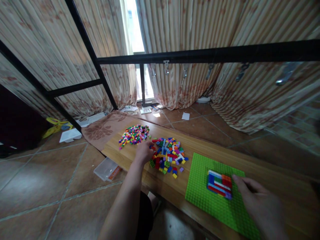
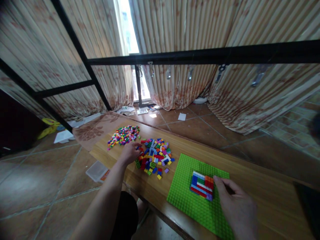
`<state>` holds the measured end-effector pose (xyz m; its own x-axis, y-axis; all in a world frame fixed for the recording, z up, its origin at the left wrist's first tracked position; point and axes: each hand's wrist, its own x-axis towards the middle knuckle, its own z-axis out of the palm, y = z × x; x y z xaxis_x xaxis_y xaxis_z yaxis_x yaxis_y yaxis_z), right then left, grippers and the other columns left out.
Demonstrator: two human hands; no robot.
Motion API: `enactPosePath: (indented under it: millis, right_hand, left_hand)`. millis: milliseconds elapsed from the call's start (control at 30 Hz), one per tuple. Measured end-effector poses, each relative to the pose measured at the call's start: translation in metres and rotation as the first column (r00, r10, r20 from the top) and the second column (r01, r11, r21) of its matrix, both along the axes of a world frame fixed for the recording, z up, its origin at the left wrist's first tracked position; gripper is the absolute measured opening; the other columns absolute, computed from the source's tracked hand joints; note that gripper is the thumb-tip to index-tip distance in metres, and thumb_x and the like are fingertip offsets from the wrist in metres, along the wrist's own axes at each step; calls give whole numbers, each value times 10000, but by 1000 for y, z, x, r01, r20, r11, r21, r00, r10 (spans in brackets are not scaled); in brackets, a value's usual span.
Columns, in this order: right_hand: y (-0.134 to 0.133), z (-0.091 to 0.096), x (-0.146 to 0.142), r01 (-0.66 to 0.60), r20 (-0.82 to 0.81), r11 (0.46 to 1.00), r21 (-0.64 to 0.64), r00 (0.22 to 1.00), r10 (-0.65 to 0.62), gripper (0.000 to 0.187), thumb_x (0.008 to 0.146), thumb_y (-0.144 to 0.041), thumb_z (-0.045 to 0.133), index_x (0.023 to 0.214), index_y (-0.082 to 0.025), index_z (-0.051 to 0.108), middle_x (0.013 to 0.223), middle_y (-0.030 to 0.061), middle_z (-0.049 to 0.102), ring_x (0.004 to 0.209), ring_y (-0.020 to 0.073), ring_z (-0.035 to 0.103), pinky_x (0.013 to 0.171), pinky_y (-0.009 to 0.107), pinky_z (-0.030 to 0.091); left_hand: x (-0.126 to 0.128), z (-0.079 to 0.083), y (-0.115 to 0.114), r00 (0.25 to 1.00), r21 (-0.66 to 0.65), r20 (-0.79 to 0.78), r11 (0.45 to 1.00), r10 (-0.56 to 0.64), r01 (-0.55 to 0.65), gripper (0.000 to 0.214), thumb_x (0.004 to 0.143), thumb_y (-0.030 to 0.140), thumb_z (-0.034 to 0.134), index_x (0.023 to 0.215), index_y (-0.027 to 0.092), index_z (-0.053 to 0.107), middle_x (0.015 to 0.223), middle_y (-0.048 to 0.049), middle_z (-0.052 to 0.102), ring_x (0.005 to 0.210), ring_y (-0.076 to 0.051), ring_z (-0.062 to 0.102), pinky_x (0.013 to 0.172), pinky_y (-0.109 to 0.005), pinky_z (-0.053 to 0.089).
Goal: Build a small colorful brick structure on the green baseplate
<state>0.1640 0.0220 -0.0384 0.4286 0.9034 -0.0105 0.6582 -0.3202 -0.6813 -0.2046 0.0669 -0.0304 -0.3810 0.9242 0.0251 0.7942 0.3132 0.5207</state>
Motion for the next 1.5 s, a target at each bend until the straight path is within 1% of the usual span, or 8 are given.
enactPosePath:
  millis: [167, 300, 400, 467, 600, 733, 1000, 1500]
  right_hand:
    - [-1, 1, 0, -10, -12, 1000, 10, 1000, 10, 421, 695, -620, 577, 786, -236, 724, 761, 52, 735, 764, 294, 666, 648, 359, 462]
    - [-3, 4, 1, 60, -48, 996, 65, 997, -57, 414, 715, -602, 587, 808, -221, 719, 780, 54, 729, 789, 280, 669, 676, 348, 461]
    - [-5, 8, -2, 126, -117, 980, 154, 987, -108, 386, 728, -561, 603, 814, -202, 716, 760, 56, 716, 782, 260, 667, 714, 337, 473]
    - [-7, 9, -5, 119, -165, 966, 229, 983, -82, 370, 740, -538, 611, 828, -193, 714, 759, 59, 712, 770, 243, 663, 723, 327, 482]
    - [-14, 7, -13, -19, -246, 921, 389, 961, 124, 343, 752, -513, 648, 882, -203, 710, 848, 56, 718, 787, 216, 656, 736, 312, 502]
    - [-24, 5, -19, -224, -231, 876, 427, 910, 345, 267, 789, -462, 649, 901, -227, 710, 921, 39, 714, 829, 197, 652, 744, 295, 520]
    - [-39, 6, -18, -459, -146, 818, 346, 835, 530, 243, 811, -420, 642, 976, -253, 703, 978, 33, 704, 844, 186, 648, 788, 306, 527]
    - [-46, 2, -27, -534, -56, 801, 270, 822, 567, 180, 870, -338, 570, 984, -246, 674, 836, 4, 658, 746, 156, 602, 715, 274, 471]
  left_hand:
    - [0, 0, 3, 1000, 11, 18, 1000, -2, 2, 223, 707, 175, 645, 901, 206, 750, 875, -67, 726, 878, -217, 640, 812, -308, 474]
    - [-2, 13, 1, 961, 259, 275, 963, -3, -71, 235, 770, 270, 614, 941, 156, 728, 887, -81, 720, 811, -190, 639, 762, -299, 484]
    - [11, 24, -5, 767, 392, 620, 912, -166, -120, 323, 738, 381, 673, 953, 143, 709, 837, -59, 710, 730, -156, 620, 690, -268, 482]
    - [34, 28, -12, 610, 366, 745, 930, -268, -38, 364, 697, 425, 721, 919, 137, 709, 772, -43, 691, 679, -136, 595, 652, -248, 469]
    - [99, 20, -28, 337, 314, 858, 915, -388, 254, 377, 667, 442, 757, 853, 118, 700, 698, -20, 644, 612, -102, 543, 603, -224, 441]
    - [151, 1, -40, 207, 305, 882, 849, -422, 430, 341, 721, 424, 720, 850, 111, 683, 708, -13, 617, 592, -88, 514, 582, -221, 436]
    - [170, -11, -45, 282, 281, 830, 799, -481, 532, 383, 826, 478, 583, 730, 112, 643, 590, 11, 542, 531, -85, 478, 520, -209, 361]
    - [180, -17, -53, 228, 267, 851, 763, -474, 589, 442, 814, 545, 585, 703, 119, 618, 566, 21, 516, 515, -75, 436, 507, -206, 321]
